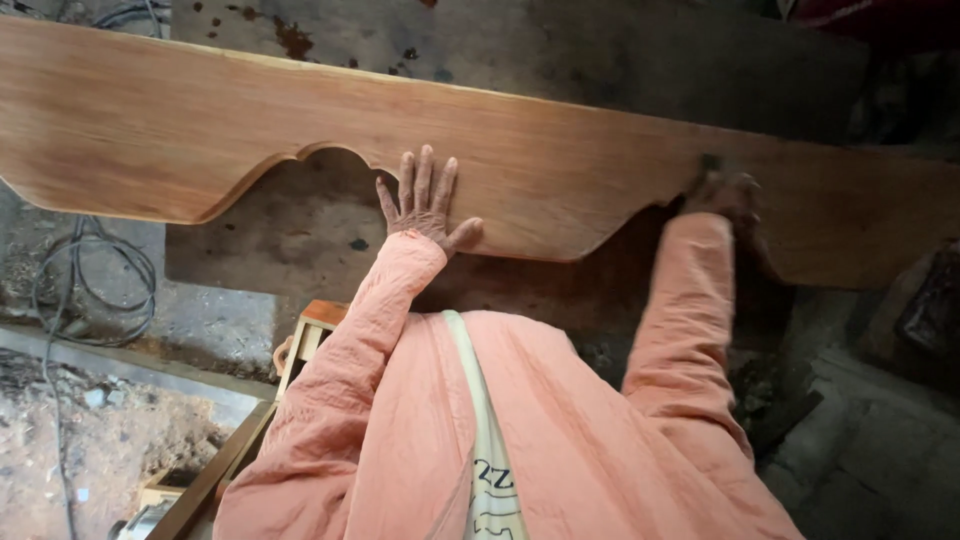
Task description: The person sands a large, irregularly shaped wooden board using a sanding block. They work on the flat surface and then lift the board to sand the edges and underside, moving the sanding block back and forth across the wood's surface throughout the process.
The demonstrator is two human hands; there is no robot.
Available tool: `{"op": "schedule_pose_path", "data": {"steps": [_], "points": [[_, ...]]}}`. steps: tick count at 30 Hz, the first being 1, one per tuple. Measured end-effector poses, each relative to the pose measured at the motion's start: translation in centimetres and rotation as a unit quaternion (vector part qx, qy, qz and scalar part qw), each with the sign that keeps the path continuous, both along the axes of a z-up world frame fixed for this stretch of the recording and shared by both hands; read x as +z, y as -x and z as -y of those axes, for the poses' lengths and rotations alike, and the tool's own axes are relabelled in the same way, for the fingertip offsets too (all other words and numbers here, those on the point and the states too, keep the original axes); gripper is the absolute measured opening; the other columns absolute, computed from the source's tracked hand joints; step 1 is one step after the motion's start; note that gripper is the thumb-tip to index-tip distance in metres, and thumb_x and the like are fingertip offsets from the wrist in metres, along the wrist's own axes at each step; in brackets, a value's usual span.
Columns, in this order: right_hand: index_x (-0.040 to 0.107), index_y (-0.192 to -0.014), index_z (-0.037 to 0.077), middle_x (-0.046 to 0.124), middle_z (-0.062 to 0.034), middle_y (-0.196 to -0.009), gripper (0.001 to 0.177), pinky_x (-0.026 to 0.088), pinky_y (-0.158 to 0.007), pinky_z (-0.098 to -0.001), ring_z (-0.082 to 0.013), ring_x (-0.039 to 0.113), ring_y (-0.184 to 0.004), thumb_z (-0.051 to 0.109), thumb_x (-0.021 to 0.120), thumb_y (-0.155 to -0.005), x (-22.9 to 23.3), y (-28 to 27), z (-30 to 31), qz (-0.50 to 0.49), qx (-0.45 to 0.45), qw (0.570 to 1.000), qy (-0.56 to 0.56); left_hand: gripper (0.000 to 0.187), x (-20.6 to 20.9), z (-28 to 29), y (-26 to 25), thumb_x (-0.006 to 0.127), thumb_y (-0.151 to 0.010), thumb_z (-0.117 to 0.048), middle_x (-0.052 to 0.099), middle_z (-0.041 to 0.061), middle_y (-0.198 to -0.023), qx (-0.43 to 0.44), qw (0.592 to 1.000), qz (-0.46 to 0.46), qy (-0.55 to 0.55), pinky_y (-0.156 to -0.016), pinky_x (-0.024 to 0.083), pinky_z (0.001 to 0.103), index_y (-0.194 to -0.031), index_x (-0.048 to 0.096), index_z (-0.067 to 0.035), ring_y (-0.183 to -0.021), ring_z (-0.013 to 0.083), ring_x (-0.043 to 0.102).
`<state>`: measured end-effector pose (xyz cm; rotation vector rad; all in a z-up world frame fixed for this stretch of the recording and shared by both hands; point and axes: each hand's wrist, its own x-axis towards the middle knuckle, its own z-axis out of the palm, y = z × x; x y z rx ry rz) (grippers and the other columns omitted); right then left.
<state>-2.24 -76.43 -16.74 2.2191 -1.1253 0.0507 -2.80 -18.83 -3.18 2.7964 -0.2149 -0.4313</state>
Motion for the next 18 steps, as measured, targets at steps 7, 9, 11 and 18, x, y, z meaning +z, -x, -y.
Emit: {"op": "schedule_pose_path", "data": {"steps": [7, 9, 11, 18], "points": [[0.043, -0.145, -0.005, 0.042, -0.0345, -0.144, 0.073, 0.035, -0.088, -0.0779, -0.057, 0.041, -0.128, 0.058, 0.049, -0.108, 7.4, 0.4, 3.6, 0.049, -0.085, 0.958, -0.269, 0.099, 0.1, 0.1, -0.1, 0.035, -0.089, -0.086, -0.009, 0.003, -0.174, 0.001, 1.0, 0.003, -0.019, -0.12, -0.007, 0.072, -0.168, 0.005, -0.033, -0.159, 0.0299, -0.012], [0.035, -0.156, 0.009, 0.038, -0.0218, -0.158, 0.073, 0.021, -0.111, -0.0687, -0.0421, 0.031, -0.145, 0.062, 0.044, -0.107, 6.6, 4.9, 6.2, 0.139, -0.091, 0.946, -0.279, 0.1, -0.7, 0.0, 0.3, 0.035, -0.089, -0.087, -0.006, 0.004, -0.174, -0.004, 1.0, 0.023, -0.019, -0.12, -0.005, 0.073, -0.168, 0.008, -0.033, -0.159, 0.0313, -0.009], [0.042, -0.156, 0.008, 0.045, -0.0211, -0.158, 0.071, 0.018, -0.113, -0.0662, -0.0421, 0.036, -0.146, 0.061, 0.051, -0.109, 4.7, 7.3, 6.6, 0.31, 0.011, 0.932, -0.188, 0.102, -1.2, -0.1, 0.5, 0.039, -0.088, -0.088, -0.006, 0.005, -0.174, 0.005, 0.999, 0.043, -0.006, -0.121, -0.003, 0.072, -0.168, 0.009, -0.034, -0.16, 0.0315, -0.008], [0.063, -0.122, 0.006, 0.062, -0.0174, -0.112, 0.062, 0.05, -0.074, -0.059, -0.0355, 0.065, -0.092, 0.063, 0.046, -0.105, 2.3, -1.5, 1.4, 0.083, 0.022, 0.995, 0.048, 0.104, -0.8, -0.1, 0.8, 0.039, -0.087, -0.091, -0.005, 0.004, -0.175, 0.003, 0.998, 0.058, -0.016, -0.122, 0.0, 0.073, -0.169, 0.009, -0.034, -0.161, 0.031, -0.007]]}}
